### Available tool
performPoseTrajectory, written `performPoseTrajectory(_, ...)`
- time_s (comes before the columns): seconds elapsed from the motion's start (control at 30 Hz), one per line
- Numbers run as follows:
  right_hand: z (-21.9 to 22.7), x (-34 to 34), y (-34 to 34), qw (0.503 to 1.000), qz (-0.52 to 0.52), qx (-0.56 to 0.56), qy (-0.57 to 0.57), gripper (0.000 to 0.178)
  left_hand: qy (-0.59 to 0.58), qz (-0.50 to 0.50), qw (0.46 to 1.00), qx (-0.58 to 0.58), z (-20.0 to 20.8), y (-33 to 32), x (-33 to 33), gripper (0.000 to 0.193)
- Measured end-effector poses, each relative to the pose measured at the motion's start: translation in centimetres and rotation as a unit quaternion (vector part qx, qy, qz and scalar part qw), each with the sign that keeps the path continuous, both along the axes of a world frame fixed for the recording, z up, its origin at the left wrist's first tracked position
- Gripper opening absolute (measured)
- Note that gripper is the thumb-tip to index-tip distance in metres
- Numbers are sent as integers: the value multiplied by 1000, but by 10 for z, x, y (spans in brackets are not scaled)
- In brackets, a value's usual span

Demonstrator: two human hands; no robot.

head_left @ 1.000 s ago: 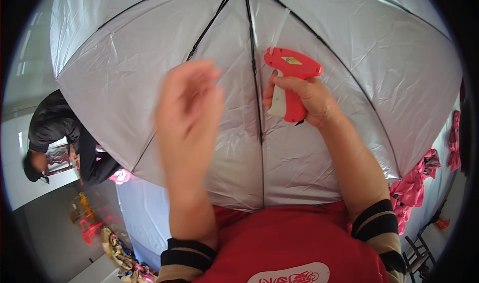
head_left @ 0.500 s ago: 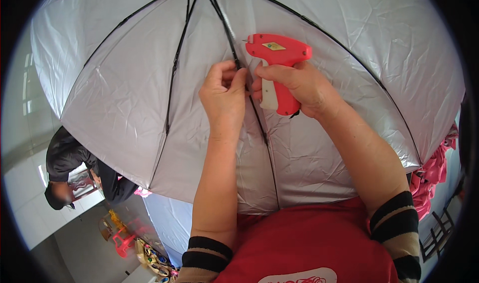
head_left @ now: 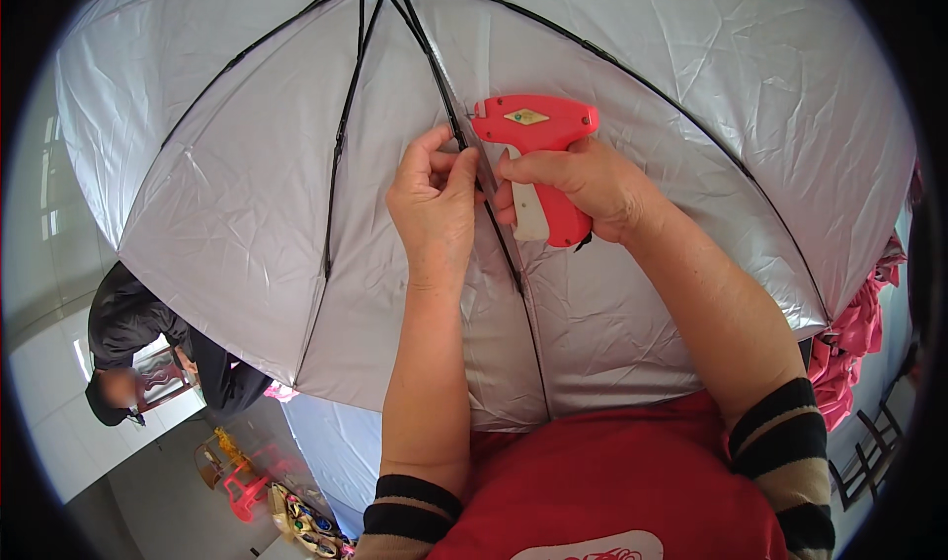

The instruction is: Assembling umbrella components by attaching the fabric canopy to the metal frame using a glue gun.

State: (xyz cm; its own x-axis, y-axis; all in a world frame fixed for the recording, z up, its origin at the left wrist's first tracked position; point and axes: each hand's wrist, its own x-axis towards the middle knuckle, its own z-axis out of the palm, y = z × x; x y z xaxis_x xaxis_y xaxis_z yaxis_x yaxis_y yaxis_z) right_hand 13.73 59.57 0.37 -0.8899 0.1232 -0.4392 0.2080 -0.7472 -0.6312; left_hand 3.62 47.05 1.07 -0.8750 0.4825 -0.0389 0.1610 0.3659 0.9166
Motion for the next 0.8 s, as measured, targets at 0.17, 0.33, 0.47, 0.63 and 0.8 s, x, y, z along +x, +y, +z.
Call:
performPoseTrajectory(0.17,0,-2,1,999,3,-35,3,21,-2,3,1000,13,0,-1,0,22)
performPoseTrajectory(0.33,0,1,3,999,3,-49,10,20,-9,3,1000,8,0,-1,1,22)
performPoseTrajectory(0.47,-3,-2,4,997,10,-82,1,19,-16,5,999,28,-1,1,2,23)
performPoseTrajectory(0.63,-9,-1,10,988,51,-139,32,19,-6,-1,1000,28,0,-2,0,22)
performPoseTrajectory(0.8,-9,0,14,983,76,-160,55,19,-5,-6,1000,26,1,-2,0,21)
